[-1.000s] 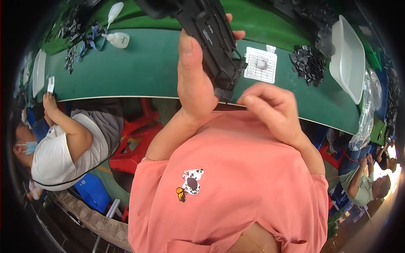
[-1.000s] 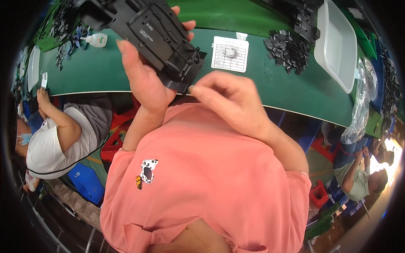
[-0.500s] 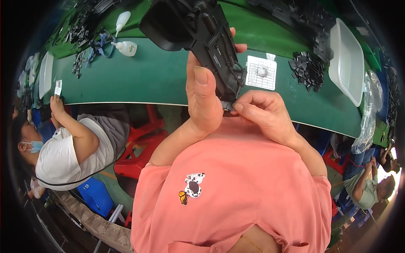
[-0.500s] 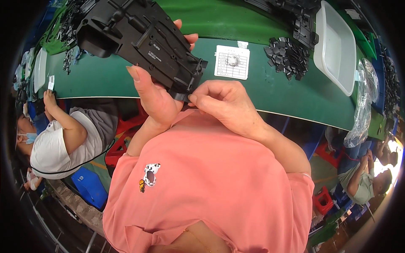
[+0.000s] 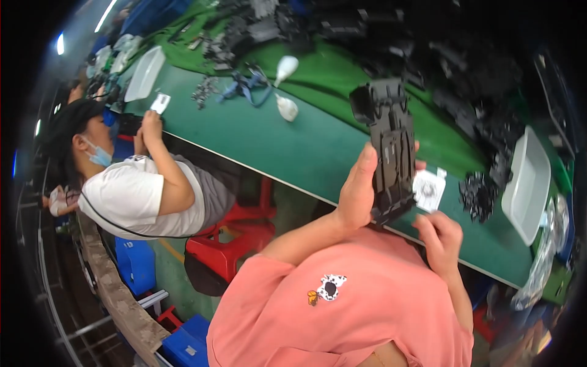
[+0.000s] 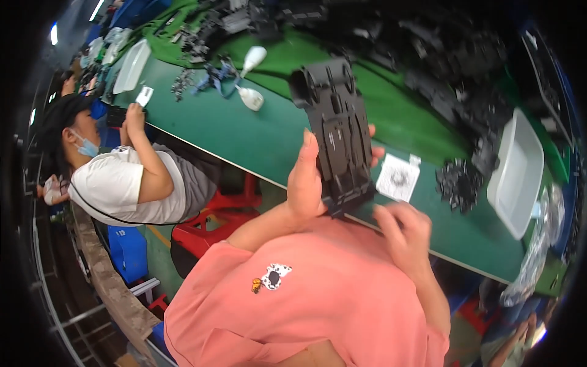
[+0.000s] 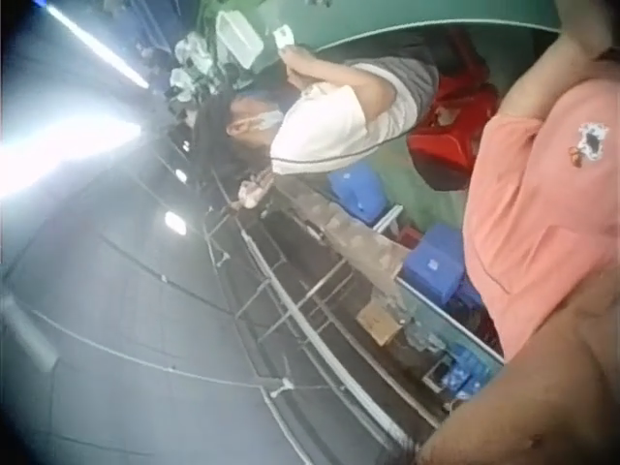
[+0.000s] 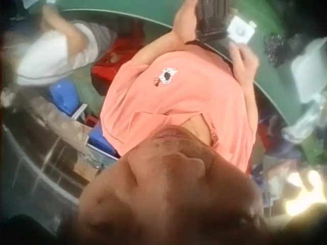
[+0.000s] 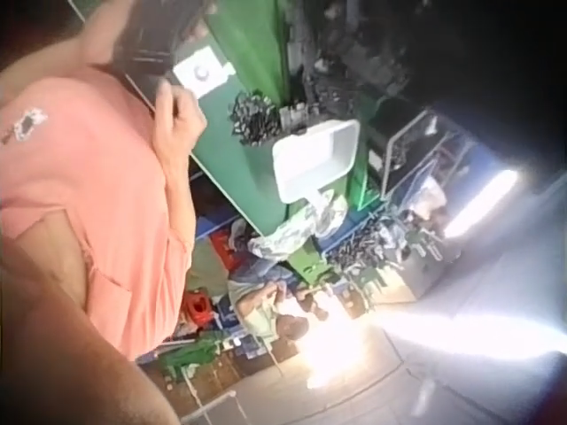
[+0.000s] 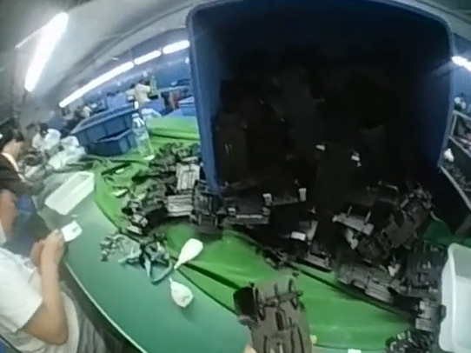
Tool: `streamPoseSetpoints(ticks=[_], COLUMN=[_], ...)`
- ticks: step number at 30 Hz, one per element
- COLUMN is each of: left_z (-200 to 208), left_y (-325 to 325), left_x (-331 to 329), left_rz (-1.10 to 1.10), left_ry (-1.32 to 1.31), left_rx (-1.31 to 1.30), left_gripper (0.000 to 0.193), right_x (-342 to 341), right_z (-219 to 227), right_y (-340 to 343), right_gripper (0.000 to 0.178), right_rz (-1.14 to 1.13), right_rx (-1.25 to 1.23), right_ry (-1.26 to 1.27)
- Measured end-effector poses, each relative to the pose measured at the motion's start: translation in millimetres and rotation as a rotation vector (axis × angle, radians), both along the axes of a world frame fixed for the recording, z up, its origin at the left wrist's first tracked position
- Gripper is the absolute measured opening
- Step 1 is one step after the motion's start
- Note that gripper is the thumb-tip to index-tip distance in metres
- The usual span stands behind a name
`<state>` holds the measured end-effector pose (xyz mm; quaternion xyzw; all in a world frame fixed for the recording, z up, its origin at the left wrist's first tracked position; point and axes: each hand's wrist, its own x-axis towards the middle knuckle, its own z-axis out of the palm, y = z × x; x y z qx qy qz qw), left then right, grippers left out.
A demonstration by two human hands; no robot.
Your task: The person assembles toy car chassis by taking small plastic pieces, dipping them onto an adhesive pad, attaching them to a chassis frame, and picking up additional chassis from a bin.
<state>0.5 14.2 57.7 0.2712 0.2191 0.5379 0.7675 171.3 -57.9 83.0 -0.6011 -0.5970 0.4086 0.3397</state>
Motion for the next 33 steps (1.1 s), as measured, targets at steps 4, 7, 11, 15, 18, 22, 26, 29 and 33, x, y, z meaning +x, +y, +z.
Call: streamPoseSetpoints(ticks=[4,7,11,15,18,22,26,29,33], left_z=[17.5,36.5,58.7,82.4,72.1,83.0,144.2,179.2,167.8], left_y=[18.9,46.7,137.4,271.9,315.8,270.9,142.5,62.1,-56.9], left_x=[-38.1,-73.0,-122.4,-185.0,-201.3,-218.1,-214.4,-203.0,-175.6], left_rz=[-0.066,0.011,0.142,0.638,0.931,0.765,0.227,0.274,0.469], left_ry=[-0.256,-0.298,-0.129,0.16,0.535,0.368,0.163,0.226,0.333], left_rx=[-0.218,-0.149,0.029,0.055,-0.124,0.142,0.661,1.007,1.131], left_gripper=[0.071,0.065,0.06,0.044,0.056,0.05,0.04,0.025,0.025], right_x=[57.1,83.0,84.8,79.1,80.1,73.3,73.0,80.7,82.9], right_z=[-28.8,-51.8,-72.9,-70.4,-74.6,-74.8,-70.0,-75.9,-77.2], right_y=[-24.1,-51.0,-52.2,-48.2,-46.0,-43.2,-40.5,-44.8,-52.4], right_gripper=[0.003,0.005,0.01,0.01,0.009,0.007,0.006,0.009,0.01], right_rz=[-0.128,-0.24,-0.273,-0.275,-0.295,-0.342,-0.291,-0.296,-0.313], right_rx=[0.436,0.401,0.499,0.499,0.501,0.477,0.448,0.412,0.378], right_ry=[-0.419,-0.508,-0.602,-0.593,-0.622,-0.613,-0.634,-0.602,-0.602])
